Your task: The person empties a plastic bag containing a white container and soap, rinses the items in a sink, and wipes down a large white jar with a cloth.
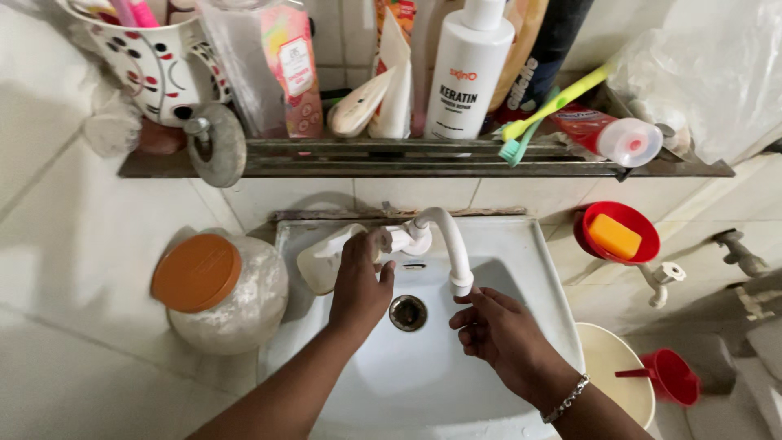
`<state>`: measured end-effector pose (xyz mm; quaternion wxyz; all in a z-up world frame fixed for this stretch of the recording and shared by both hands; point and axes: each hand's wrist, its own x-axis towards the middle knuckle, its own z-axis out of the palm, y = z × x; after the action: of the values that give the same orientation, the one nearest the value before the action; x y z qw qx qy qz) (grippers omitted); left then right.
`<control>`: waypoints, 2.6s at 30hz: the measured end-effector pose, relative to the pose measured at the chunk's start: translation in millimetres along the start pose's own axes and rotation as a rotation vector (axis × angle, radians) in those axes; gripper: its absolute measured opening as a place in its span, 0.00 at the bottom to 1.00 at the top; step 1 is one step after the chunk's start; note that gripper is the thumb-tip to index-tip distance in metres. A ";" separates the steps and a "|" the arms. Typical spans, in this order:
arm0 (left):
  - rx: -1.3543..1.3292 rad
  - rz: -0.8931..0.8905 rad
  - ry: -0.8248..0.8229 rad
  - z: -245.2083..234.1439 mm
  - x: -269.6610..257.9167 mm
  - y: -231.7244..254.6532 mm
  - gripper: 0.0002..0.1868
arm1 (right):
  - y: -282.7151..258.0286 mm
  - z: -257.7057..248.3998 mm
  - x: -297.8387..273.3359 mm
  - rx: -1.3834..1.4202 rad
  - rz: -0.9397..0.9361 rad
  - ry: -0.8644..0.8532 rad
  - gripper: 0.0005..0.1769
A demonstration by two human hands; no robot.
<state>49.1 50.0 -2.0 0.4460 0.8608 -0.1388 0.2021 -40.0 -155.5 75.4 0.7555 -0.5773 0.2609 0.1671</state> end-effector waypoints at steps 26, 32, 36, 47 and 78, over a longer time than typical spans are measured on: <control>-0.848 -1.296 0.305 -5.8 -81.7 31.2 0.14 | 17.0 -18.3 -14.1 -0.248 0.049 -0.062 0.21; -0.723 -1.209 -0.106 29.4 -122.0 70.3 0.20 | 11.5 -42.7 -11.3 -0.489 0.044 -0.013 0.21; -0.743 -1.167 -0.404 54.0 -108.3 114.0 0.19 | 8.4 -100.0 8.2 -0.541 -0.137 -0.011 0.20; -0.763 -0.956 -0.571 105.1 -63.4 198.4 0.26 | -109.1 -320.6 99.1 -0.709 -0.370 0.515 0.19; -0.593 -1.207 -0.312 47.7 -92.0 154.4 0.20 | -74.2 -284.5 67.0 -0.603 -0.571 0.846 0.26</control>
<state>-85.9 -70.8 39.7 0.6719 0.6480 0.2527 -0.2545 -2.1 -452.2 38.2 0.4038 -0.8302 0.3147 -0.2205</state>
